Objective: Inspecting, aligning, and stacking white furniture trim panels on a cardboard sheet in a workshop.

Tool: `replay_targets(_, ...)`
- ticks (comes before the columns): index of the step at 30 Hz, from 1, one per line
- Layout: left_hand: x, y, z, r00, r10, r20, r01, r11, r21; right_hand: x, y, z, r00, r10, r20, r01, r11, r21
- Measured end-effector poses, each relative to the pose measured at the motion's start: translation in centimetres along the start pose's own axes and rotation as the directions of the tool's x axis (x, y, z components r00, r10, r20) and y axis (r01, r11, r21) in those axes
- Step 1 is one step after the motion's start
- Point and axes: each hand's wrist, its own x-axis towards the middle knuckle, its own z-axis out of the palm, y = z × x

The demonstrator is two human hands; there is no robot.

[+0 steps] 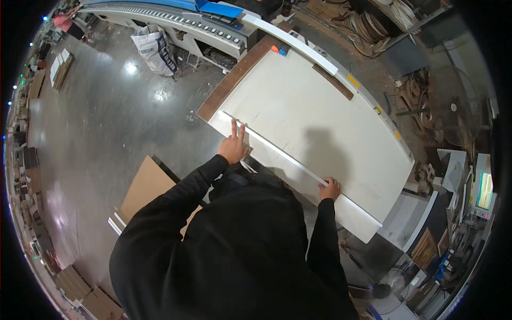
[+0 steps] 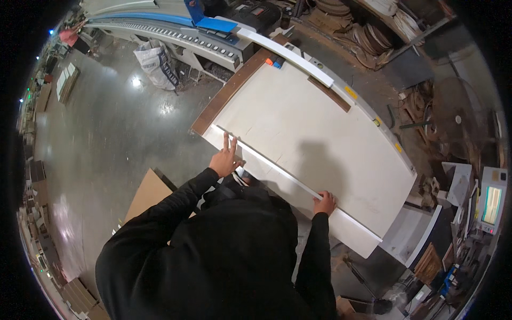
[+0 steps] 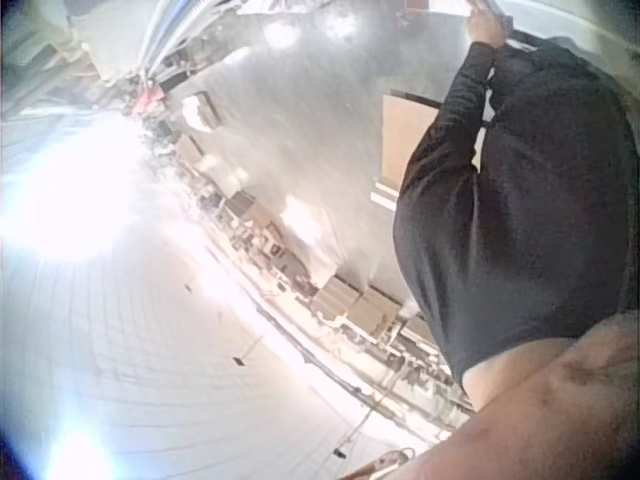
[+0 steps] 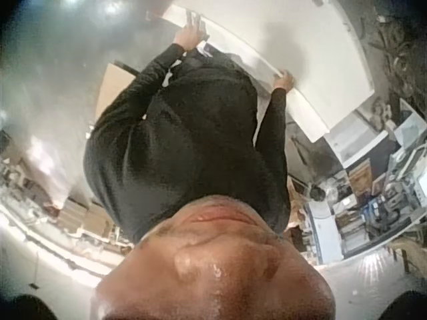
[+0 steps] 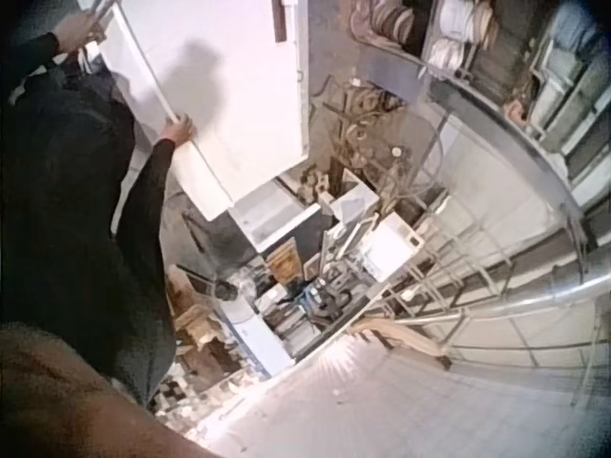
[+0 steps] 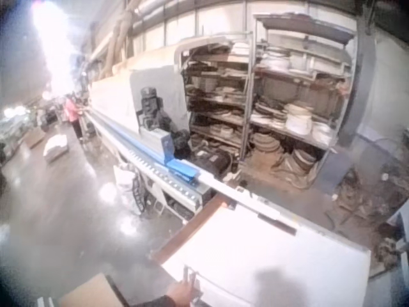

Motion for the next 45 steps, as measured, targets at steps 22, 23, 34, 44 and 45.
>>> replay_targets(22,0.1,-1.2,-2.3,0.969,0.118,0.217,-0.176,0.946,0.271,-0.5,-1.3,-1.2,1.000,-0.002,-0.005,0.002,1.000,0.022)
replay_targets(23,0.1,-1.3,-2.4,0.967,0.126,0.222,-0.186,0.944,0.274,-0.4,-1.2,-1.2,1.000,0.000,-0.003,0.000,1.000,0.013)
replay_targets(34,0.6,-2.3,-2.5,0.950,0.178,0.256,-0.245,0.933,0.265,-0.5,-1.6,-0.9,0.999,0.045,-0.015,-0.045,0.999,0.027)
replay_targets(44,4.0,-0.5,-6.5,0.929,0.159,0.335,-0.258,0.926,0.275,-0.7,-0.9,-0.6,0.997,0.081,0.009,-0.082,0.996,0.019)
replay_targets(45,5.4,0.3,-7.4,0.920,0.188,0.345,-0.275,0.935,0.225,-0.7,-0.9,-0.7,0.994,0.109,-0.003,-0.109,0.994,0.031)
